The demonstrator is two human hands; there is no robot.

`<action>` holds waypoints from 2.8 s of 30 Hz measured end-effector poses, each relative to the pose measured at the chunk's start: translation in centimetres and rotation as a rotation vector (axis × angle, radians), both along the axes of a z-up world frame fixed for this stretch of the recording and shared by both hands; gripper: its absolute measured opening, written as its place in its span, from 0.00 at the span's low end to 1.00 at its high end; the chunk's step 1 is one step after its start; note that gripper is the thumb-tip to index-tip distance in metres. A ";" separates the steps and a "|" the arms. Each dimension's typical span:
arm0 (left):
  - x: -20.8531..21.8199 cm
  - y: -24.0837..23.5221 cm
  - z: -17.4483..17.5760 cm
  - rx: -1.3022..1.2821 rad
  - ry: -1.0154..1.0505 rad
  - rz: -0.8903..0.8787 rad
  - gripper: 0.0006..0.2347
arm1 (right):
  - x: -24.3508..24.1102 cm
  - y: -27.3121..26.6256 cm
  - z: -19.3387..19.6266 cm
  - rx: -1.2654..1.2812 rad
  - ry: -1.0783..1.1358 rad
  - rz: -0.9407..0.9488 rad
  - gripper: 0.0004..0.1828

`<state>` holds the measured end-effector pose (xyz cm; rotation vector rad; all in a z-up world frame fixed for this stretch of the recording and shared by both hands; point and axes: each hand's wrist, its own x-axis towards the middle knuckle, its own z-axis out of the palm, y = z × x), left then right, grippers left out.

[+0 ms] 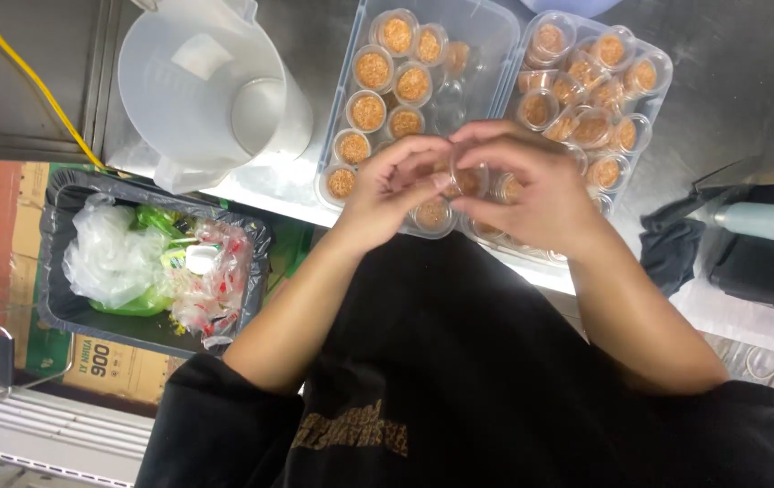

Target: Preparing small containers of food by putting lids on them.

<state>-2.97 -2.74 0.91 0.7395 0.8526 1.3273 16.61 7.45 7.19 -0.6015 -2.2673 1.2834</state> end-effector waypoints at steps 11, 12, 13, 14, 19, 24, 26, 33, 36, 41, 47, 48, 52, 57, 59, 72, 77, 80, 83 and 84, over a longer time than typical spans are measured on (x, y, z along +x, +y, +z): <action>-3.1 -3.3 -11.8 -0.211 0.696 0.375 0.10 | -3.5 0.9 -14.9 0.198 -0.391 -0.096 0.17; -2.8 -3.3 -12.2 -0.211 0.721 0.339 0.11 | -4.0 1.2 -15.3 0.215 -0.407 -0.074 0.18; -2.5 -2.7 -12.5 -0.210 0.722 0.344 0.11 | -4.0 1.4 -15.9 0.217 -0.405 -0.070 0.18; -2.1 -2.3 -12.8 -0.179 0.776 0.374 0.10 | -3.8 1.5 -16.6 0.208 -0.376 -0.054 0.17; -0.5 0.6 -10.3 -0.100 0.928 0.378 0.09 | -4.3 4.3 -16.3 0.004 -0.414 -0.129 0.16; -0.8 2.1 -11.2 -0.063 1.100 0.289 0.11 | -6.4 9.2 -18.3 -0.186 -0.890 0.201 0.31; -0.8 1.8 -11.3 -0.054 1.053 0.311 0.10 | -7.9 9.6 -18.0 -0.215 -0.993 0.303 0.33; -1.3 -1.7 -10.0 -0.222 0.868 0.338 0.09 | -9.7 10.2 -21.1 -0.477 -1.212 0.637 0.50; -1.2 -2.7 -9.7 -0.302 0.831 0.323 0.09 | -10.1 9.9 -20.0 -0.278 -1.287 0.740 0.57; -0.2 -3.5 -10.1 -0.251 0.850 0.307 0.09 | -10.1 9.5 -18.8 -0.160 -1.340 0.762 0.61; 1.0 -2.9 -10.4 -0.258 0.848 0.230 0.11 | -9.3 9.4 -19.0 -0.085 -1.313 0.773 0.63; 1.0 -2.5 -9.9 -0.346 0.850 0.203 0.13 | -9.3 9.5 -19.1 -0.069 -1.297 0.775 0.63; 0.9 -1.3 -10.8 -0.343 0.845 0.233 0.12 | -9.5 10.1 -18.5 -0.099 -1.290 0.779 0.63; 0.7 1.6 -9.3 -0.453 0.874 0.237 0.13 | -9.8 10.5 -16.5 -0.164 -1.323 0.773 0.58; 1.1 2.1 -10.8 -0.390 0.808 0.284 0.13 | -9.6 10.3 -16.5 -0.172 -1.296 0.750 0.56; 1.5 2.8 -11.2 -0.442 0.775 0.284 0.14 | -5.7 3.5 -14.0 0.224 -0.954 0.307 0.22; 1.9 3.1 -12.0 -0.394 0.796 0.262 0.14 | -5.3 2.9 -14.7 0.297 -0.941 0.247 0.17; 1.8 3.2 -12.6 -0.386 0.789 0.269 0.14 | -4.9 3.1 -14.2 0.306 -0.938 0.256 0.14; 1.7 3.1 -14.0 -0.366 0.775 0.236 0.15 | -4.5 3.1 -15.0 0.308 -0.915 0.252 0.13; 1.7 3.3 -14.6 -0.358 0.779 0.200 0.15 | -4.4 3.3 -15.4 0.318 -0.904 0.251 0.12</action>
